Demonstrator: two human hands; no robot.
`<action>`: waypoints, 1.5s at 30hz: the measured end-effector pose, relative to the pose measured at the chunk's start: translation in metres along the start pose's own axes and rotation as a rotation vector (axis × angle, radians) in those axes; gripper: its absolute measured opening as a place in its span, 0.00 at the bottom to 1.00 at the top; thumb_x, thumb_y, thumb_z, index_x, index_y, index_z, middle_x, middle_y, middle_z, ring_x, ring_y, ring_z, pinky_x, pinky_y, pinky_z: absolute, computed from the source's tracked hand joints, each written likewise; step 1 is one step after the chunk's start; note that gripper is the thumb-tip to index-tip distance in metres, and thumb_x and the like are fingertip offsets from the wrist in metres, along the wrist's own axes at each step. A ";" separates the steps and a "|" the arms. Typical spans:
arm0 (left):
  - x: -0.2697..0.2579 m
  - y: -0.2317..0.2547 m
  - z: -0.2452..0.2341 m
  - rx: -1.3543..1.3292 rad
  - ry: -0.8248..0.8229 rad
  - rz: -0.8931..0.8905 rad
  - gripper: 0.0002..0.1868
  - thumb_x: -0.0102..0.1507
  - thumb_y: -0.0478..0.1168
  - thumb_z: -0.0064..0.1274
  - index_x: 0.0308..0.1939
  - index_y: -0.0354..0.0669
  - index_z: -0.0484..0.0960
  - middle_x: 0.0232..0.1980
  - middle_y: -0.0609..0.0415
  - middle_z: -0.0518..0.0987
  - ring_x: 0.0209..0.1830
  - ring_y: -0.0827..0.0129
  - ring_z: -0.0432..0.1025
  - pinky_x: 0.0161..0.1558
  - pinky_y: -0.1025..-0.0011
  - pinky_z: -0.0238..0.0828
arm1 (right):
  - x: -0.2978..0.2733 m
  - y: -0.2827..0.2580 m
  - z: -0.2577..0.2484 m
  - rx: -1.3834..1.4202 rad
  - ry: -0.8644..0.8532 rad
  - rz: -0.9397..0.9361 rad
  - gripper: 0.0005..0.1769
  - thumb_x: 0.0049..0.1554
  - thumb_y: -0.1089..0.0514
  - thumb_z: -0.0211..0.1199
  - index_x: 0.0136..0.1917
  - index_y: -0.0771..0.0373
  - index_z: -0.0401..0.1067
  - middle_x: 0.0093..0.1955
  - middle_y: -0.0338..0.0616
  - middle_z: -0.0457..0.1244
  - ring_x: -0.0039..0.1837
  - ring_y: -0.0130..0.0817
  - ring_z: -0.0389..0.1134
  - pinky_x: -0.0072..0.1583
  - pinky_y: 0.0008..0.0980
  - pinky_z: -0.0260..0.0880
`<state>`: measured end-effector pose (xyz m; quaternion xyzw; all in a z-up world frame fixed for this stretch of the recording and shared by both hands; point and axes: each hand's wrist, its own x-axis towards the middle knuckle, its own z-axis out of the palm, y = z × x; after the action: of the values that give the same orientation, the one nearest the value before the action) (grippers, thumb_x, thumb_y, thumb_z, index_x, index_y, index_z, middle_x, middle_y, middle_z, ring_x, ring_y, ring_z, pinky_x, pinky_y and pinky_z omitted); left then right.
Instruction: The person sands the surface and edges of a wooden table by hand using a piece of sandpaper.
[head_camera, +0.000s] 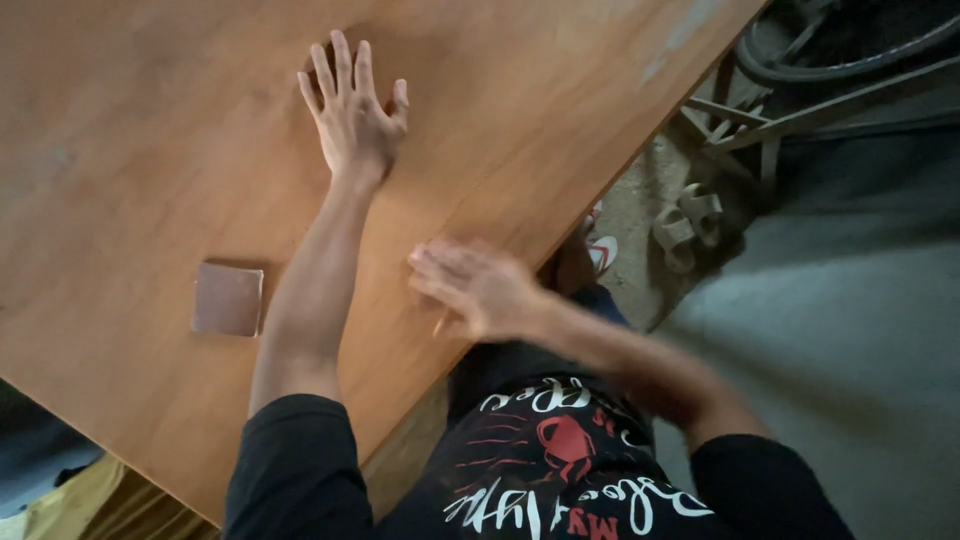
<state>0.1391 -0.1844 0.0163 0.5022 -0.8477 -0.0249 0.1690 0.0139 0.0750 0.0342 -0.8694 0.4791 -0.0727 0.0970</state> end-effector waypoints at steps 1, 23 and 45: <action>0.001 0.000 0.000 -0.004 -0.006 -0.007 0.33 0.73 0.56 0.50 0.76 0.38 0.70 0.80 0.41 0.56 0.79 0.39 0.46 0.75 0.37 0.38 | -0.007 0.036 0.001 0.106 0.182 -0.009 0.42 0.61 0.33 0.58 0.79 0.55 0.58 0.84 0.45 0.49 0.84 0.46 0.46 0.79 0.51 0.46; -0.002 0.002 -0.002 -0.034 -0.035 -0.033 0.32 0.73 0.54 0.45 0.75 0.36 0.69 0.80 0.38 0.57 0.79 0.39 0.45 0.74 0.39 0.35 | -0.023 0.174 -0.043 0.119 0.116 0.776 0.38 0.66 0.34 0.46 0.82 0.54 0.55 0.86 0.46 0.39 0.85 0.50 0.32 0.80 0.52 0.30; 0.003 0.001 -0.003 0.003 -0.031 0.024 0.31 0.76 0.50 0.52 0.76 0.32 0.72 0.80 0.39 0.55 0.78 0.39 0.45 0.73 0.36 0.37 | 0.002 -0.008 -0.008 0.039 0.289 0.172 0.49 0.56 0.23 0.65 0.79 0.52 0.60 0.82 0.47 0.51 0.84 0.57 0.46 0.79 0.64 0.45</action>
<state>0.1380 -0.1864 0.0200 0.4920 -0.8561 -0.0295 0.1555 0.0200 0.0770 0.0444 -0.8036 0.5593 -0.1975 0.0497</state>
